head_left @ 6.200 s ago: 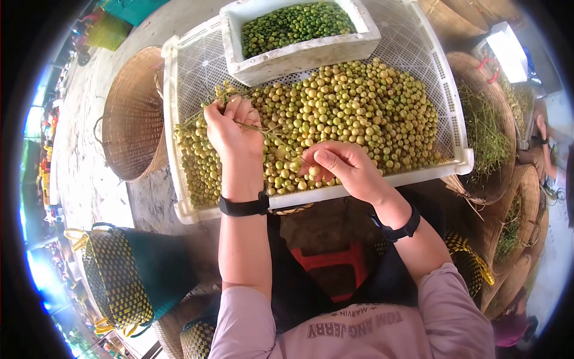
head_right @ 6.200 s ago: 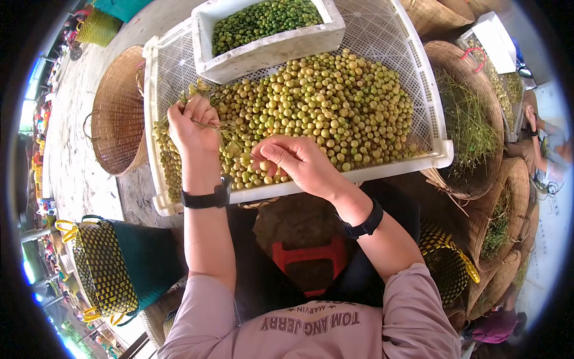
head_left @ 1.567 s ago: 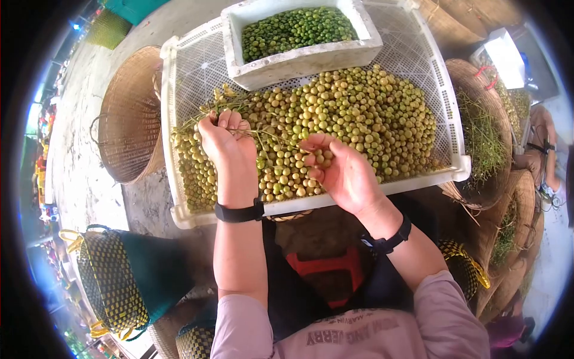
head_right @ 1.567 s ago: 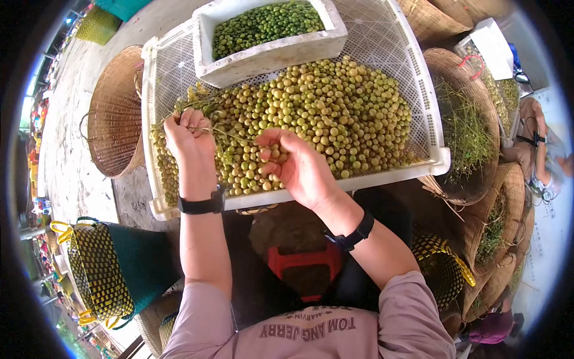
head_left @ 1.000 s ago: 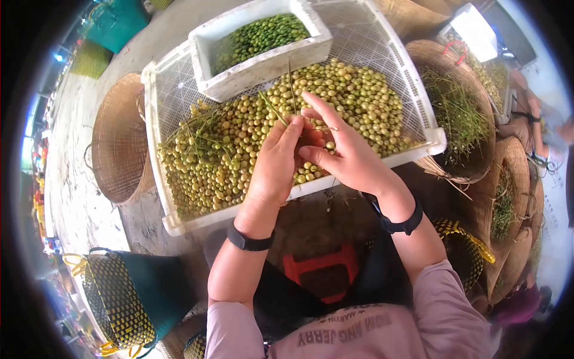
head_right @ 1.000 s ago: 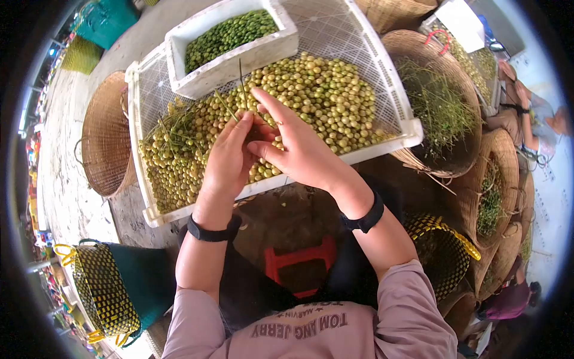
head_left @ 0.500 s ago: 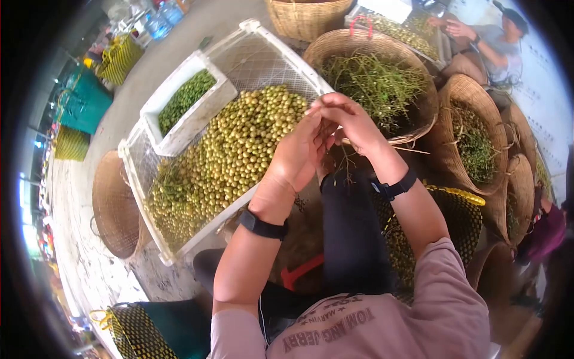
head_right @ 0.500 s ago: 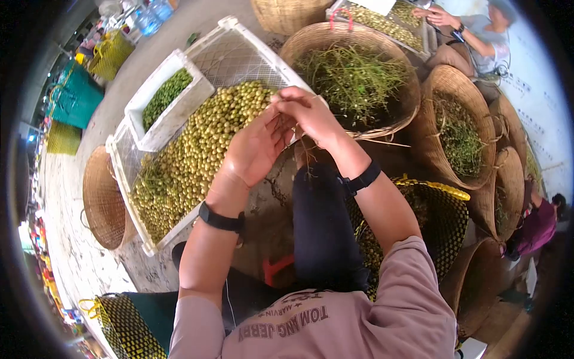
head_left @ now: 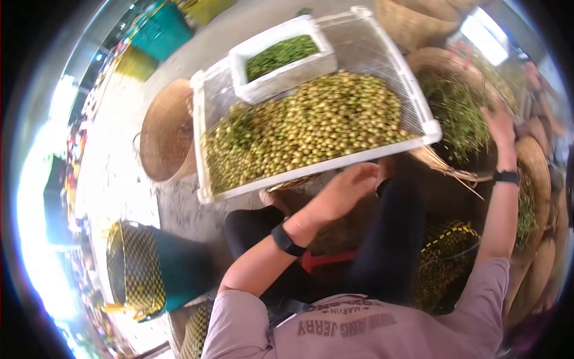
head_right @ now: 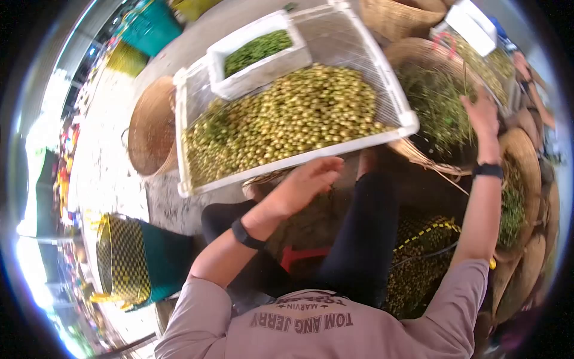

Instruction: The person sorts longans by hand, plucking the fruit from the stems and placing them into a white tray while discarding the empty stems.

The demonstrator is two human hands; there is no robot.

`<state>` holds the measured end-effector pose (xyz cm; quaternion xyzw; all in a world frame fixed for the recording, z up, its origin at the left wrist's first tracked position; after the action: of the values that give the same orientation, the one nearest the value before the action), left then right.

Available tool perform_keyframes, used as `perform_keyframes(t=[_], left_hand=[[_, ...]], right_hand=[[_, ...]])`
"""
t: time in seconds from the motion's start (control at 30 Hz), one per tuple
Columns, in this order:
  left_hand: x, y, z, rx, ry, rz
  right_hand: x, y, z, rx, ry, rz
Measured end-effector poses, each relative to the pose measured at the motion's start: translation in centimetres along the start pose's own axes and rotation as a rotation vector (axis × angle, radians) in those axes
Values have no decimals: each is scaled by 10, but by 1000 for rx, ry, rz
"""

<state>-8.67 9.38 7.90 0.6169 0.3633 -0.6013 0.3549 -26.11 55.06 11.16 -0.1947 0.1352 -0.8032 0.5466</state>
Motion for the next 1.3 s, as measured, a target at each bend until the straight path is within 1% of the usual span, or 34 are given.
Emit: perform_keyframes(t=[0.03, 0.07, 0.1, 0.13, 0.17, 0.23, 0.3, 0.33, 0.37, 0.43, 0.47, 0.5, 0.57, 0.6, 0.63, 0.67, 0.7, 0.73, 0.77, 0.83, 0.9, 0.93, 1.03, 1.07, 1.1, 1.17, 1.2, 1.23, 1.3], left_hand=[[8, 10, 30, -127, -58, -33], [2, 22, 63, -247, -254, 75], [18, 32, 105, -385, -459, -42], [10, 45, 143, -495, -621, 70], [25, 57, 190, -693, -713, -66], [13, 78, 252, -964, -1013, 178], [74, 89, 336, -1108, -1111, 110], [55, 85, 330, -1044, -1261, 257], [54, 79, 331, -1055, -1252, 257], [51, 61, 333, -997, -1473, 231], [42, 50, 328, -945, -1445, 338], [47, 45, 333, -949, -1437, 340], [58, 34, 344, -955, -1435, 220], [54, 33, 344, -1000, -1595, 126], [54, 34, 346, -997, -1590, 129], [43, 37, 344, -1054, -1358, 160], [41, 40, 346, -1095, -1126, 190], [47, 46, 357, -1076, -1084, 116], [22, 50, 345, -1091, -959, 115], [-7, 58, 339, -1084, -973, -218], [-23, 64, 346, -1102, -967, -419], [-31, 65, 350, -1110, -958, -476], [-42, 62, 356, -1093, -896, -536], [-46, 63, 355, -1150, -663, -428], [-47, 62, 354, -1149, -664, -429], [-43, 58, 355, -1194, -430, -378], [-37, 52, 354, -1176, -215, -543], [-33, 49, 353, -1172, -214, -543], [-22, 43, 344, -1272, 136, -375]], right_hand=[[6, -3, 4, 26, 8, -3], [20, -3, 15, 21, -70, 6], [37, 0, 28, 22, -148, 11], [60, 4, 44, 49, -251, 36], [84, 9, 58, 51, -262, 46], [135, 23, 86, 143, -549, 129], [198, 54, 123, 186, -600, 228], [226, 70, 135, 245, -632, 268], [251, 85, 145, 301, -663, 309], [299, 119, 156, 344, -764, 481], [319, 134, 155, 425, -790, 511], [337, 148, 152, 506, -815, 541], [365, 171, 137, 630, -798, 598], [375, 181, 126, 660, -827, 623], [383, 190, 114, 692, -855, 646], [390, 197, 107, 685, -824, 710], [397, 204, 103, 706, -830, 694], [400, 210, 96, 736, -835, 699], [404, 216, 90, 767, -841, 706], [410, 225, 83, 781, -838, 710], [413, 233, 73, 877, -856, 696], [414, 236, 68, 888, -852, 725], [416, 243, 60, 884, -865, 710], [415, 246, 58, 885, -864, 708], [415, 246, 54, 914, -867, 674], [418, 246, 47, 936, -873, 639], [419, 247, 42, 970, -884, 617], [419, 248, 38, 1003, -894, 595], [421, 248, 29, 1007, -896, 568]])
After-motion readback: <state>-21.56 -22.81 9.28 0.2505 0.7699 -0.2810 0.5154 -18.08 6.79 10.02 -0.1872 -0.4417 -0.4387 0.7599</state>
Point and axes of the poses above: each hand's wrist, its own y-axis away from the middle knuckle, its own z-axis out of the back of the hand, x = y × z, the point moved 3 cm from there along -y, towards the middle knuckle, and after that the axes turned 12 degrees about -z, right-handed, at the moved point
